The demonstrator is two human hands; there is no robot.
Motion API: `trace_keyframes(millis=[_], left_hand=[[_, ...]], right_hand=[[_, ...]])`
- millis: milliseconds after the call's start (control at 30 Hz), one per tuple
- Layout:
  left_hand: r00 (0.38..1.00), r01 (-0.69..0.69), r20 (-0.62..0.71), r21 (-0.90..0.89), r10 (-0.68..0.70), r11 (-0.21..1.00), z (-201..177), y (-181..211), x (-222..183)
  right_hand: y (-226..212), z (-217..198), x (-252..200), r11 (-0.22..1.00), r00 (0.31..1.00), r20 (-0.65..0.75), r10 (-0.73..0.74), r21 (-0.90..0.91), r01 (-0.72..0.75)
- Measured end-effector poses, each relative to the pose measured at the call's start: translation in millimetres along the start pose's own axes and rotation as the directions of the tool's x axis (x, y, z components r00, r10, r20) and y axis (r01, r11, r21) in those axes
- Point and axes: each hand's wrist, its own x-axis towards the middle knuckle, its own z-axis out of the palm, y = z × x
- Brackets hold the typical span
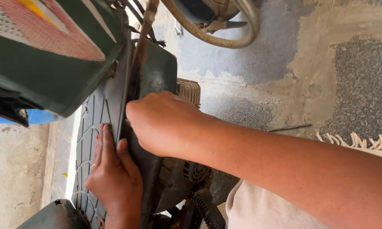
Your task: The person works on the footboard of a TVS XL100 moped, prying at the edge of the rubber floor panel with a flat pry tool and working on its fasteners by hand, moving around the panel to loosen it from the body.
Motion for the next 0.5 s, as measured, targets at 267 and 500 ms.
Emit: trace_keyframes(millis=[267,500], left_hand=[[0.995,-0.07,0.066,-0.03,0.072,0.997,-4.2,-9.4,6.3],[0.968,-0.242,0.121,0.2,0.221,0.949,2.1,-23.4,11.1]], right_hand=[[12.0,-2.5,5.4,0.995,0.996,-0.001,-0.095,0.022,0.095],[13.7,-12.7,2.3,0.994,0.996,0.021,-0.085,0.069,0.083]])
